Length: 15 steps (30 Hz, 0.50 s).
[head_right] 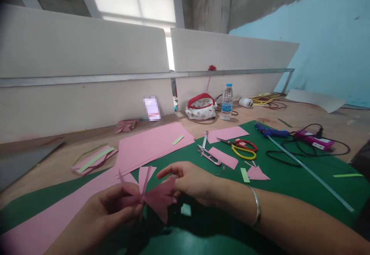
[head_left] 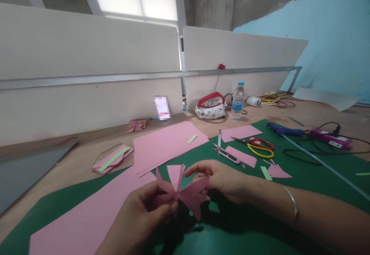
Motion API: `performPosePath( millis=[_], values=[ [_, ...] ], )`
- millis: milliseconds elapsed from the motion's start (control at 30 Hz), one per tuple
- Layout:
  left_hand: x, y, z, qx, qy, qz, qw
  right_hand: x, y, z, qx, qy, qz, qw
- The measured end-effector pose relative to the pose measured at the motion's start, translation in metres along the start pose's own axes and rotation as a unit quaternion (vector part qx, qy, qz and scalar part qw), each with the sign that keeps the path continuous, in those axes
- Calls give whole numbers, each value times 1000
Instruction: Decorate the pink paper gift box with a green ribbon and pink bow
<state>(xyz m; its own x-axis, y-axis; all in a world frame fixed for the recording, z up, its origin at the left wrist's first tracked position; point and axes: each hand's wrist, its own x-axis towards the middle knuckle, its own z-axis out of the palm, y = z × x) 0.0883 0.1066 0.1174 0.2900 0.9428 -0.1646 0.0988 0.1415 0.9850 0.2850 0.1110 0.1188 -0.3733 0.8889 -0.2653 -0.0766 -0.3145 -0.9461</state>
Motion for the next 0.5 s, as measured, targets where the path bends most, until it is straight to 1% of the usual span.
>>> performPosePath(
  millis=[67, 133, 267, 400, 467, 500],
  values=[
    [-2, 2, 2, -8, 2, 4, 1000, -2, -2, 1, 7, -1, 5, 1000],
    [-6, 5, 4, -15, -7, 7, 1000, -2, -1, 2, 4, -6, 16, 1000],
    [-10, 9, 7, 48, -48, 66, 996, -1, 2, 1, -5, -43, 16, 999],
    [2, 1, -5, 55, -71, 90, 992, -3, 1, -3, -9, -73, -1, 997],
    [10, -6, -12, 48, -109, 119, 986, -4, -1, -4, 3, -84, -10, 996],
    [12, -8, -15, 40, -117, 132, 983, -5, -1, -4, 10, -89, -13, 996]
  ],
)
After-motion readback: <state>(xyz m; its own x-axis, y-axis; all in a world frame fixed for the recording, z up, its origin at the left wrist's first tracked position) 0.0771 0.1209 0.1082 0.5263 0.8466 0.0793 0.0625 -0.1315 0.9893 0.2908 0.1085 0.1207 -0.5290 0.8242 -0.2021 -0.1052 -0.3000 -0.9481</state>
